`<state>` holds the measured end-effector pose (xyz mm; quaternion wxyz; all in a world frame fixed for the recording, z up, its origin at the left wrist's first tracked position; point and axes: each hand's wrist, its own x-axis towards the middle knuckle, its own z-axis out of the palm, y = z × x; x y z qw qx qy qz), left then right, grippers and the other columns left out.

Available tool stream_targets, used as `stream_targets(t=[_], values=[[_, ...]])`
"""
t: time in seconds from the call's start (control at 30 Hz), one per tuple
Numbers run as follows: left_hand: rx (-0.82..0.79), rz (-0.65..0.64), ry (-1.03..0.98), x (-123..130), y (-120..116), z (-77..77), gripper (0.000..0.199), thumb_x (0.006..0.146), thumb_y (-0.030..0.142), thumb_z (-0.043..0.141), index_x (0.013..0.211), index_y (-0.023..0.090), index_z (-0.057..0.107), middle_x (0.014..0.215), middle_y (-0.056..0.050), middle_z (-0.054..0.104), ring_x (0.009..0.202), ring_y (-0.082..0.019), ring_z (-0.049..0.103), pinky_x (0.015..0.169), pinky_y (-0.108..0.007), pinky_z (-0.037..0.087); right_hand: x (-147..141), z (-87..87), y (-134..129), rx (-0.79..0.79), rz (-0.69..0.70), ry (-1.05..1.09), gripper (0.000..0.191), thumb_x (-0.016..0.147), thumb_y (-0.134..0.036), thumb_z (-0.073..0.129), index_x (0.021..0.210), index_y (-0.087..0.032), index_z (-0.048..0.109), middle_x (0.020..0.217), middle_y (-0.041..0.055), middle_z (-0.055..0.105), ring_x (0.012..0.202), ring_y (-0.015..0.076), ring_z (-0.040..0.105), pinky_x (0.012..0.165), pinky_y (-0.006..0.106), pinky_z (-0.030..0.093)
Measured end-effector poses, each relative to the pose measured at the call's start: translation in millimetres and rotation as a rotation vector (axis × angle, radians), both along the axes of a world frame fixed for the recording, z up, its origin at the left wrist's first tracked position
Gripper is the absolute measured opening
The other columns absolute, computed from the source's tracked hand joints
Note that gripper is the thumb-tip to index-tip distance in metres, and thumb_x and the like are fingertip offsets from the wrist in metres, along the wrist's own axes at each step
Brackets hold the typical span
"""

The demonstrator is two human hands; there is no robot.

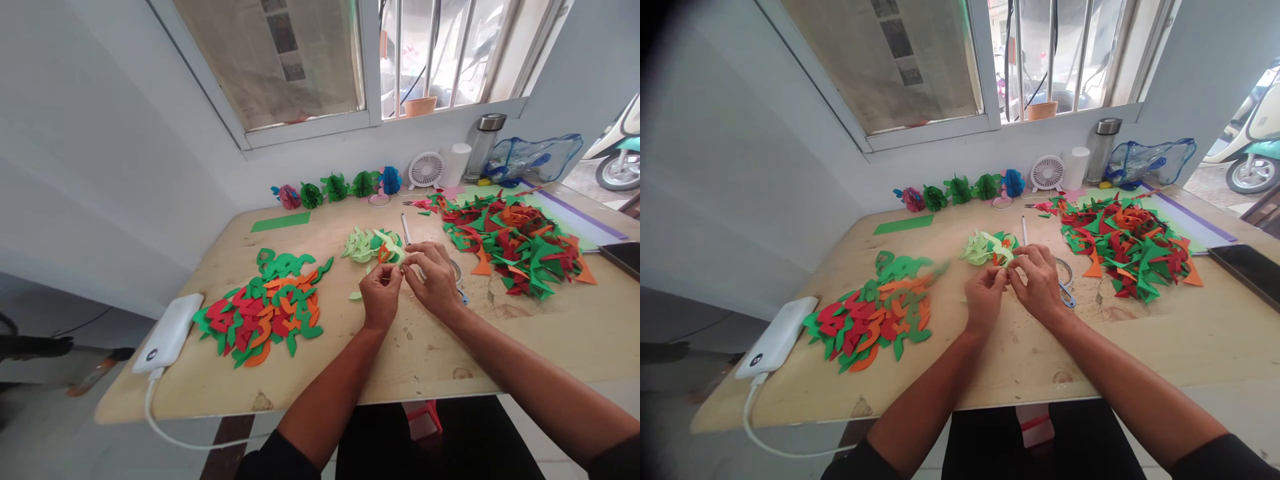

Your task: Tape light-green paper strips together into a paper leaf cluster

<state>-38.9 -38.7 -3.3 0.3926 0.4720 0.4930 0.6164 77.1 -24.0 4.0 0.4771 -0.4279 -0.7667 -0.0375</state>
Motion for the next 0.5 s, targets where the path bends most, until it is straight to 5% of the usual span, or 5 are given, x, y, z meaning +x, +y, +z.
stream_targets(t=[0.5], values=[[0.047, 0.017, 0.049, 0.3, -0.8, -2.3, 0.015, 0.074, 0.027, 0.060, 0.069, 0.015, 0.068, 0.066, -0.001, 0.067, 0.058, -0.010, 0.058, 0.060, -0.021, 0.049, -0.4, 0.7, -1.2, -0.036, 0.015, 0.024, 0.008, 0.079, -0.017, 0.057, 0.077, -0.024, 0.061, 0.097, 0.0066, 0.065, 0.099, 0.0252, 0.053, 0.086, 0.044, 0.044]])
